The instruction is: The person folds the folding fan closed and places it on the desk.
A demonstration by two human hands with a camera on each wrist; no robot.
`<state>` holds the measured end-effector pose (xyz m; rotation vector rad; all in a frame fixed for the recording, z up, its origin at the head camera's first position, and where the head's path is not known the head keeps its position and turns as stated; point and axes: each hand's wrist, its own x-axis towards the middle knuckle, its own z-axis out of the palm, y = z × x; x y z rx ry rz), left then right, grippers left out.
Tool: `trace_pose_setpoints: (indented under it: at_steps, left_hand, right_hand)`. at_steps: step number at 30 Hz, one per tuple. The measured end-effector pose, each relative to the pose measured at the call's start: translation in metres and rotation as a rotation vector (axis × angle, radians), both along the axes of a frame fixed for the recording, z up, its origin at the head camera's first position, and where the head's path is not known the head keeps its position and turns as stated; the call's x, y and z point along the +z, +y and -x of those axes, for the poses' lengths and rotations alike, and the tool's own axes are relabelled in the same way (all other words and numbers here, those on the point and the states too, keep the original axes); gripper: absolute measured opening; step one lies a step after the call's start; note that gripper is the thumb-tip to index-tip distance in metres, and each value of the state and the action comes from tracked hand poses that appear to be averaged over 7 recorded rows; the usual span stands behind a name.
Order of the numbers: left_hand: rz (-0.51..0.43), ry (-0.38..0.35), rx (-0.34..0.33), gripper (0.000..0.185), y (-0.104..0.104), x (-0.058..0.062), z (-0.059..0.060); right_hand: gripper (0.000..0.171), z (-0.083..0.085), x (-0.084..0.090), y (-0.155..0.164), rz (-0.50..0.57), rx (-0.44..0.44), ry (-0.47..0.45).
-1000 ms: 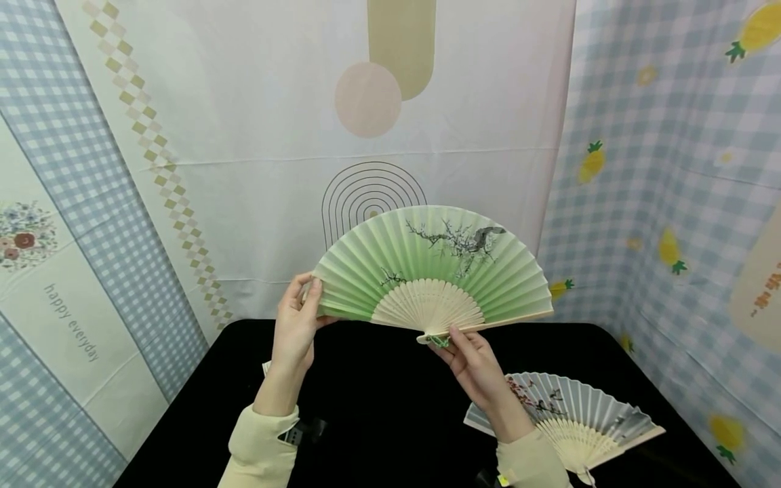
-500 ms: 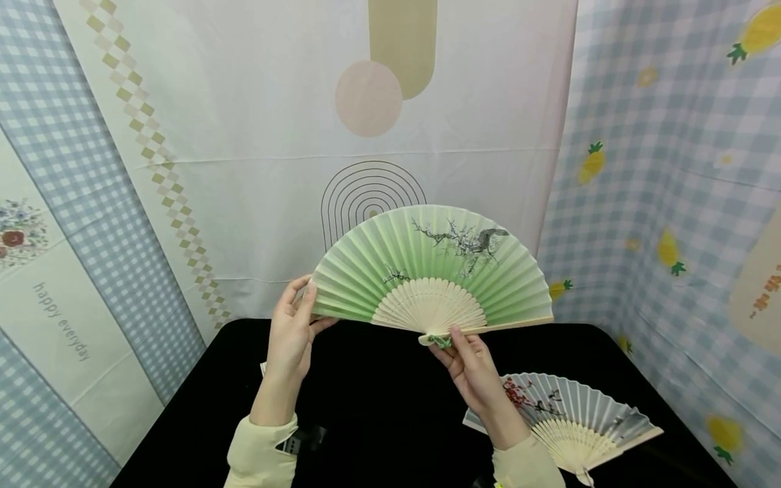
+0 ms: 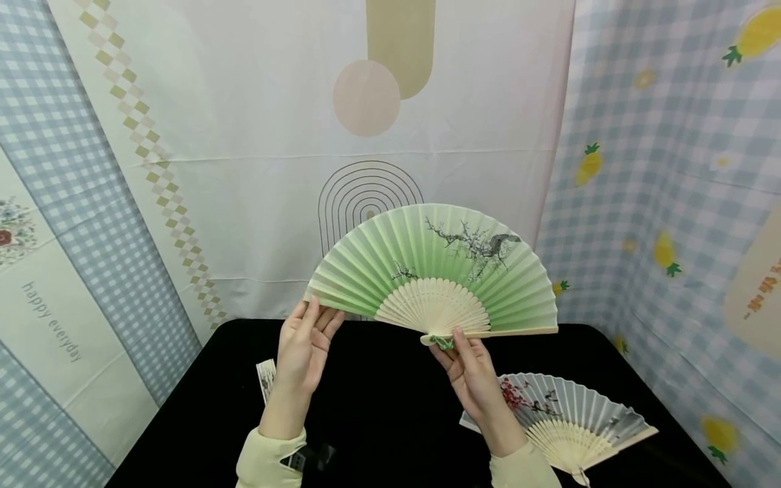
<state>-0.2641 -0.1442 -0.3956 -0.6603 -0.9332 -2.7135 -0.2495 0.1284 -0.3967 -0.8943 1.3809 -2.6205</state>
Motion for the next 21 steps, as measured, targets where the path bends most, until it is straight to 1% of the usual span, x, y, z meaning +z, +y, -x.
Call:
trace_pose_setpoints:
  at_steps: [6,13,21]
  left_hand:
    - [0.001,-0.028,0.016,0.043,0.003,-0.004,0.000]
    - [0.008,-0.029,0.026,0.046,0.003,-0.005,0.001]
    - [0.018,-0.031,0.036,0.056,-0.001,-0.006,0.001]
  right_hand:
    - [0.038,-0.001,-0.004,0.000,-0.013,-0.018,0.003]
    - [0.039,-0.001,-0.009,0.002,-0.029,-0.005,-0.001]
    - [0.032,-0.002,-0.013,-0.002,-0.095,-0.068,-0.032]
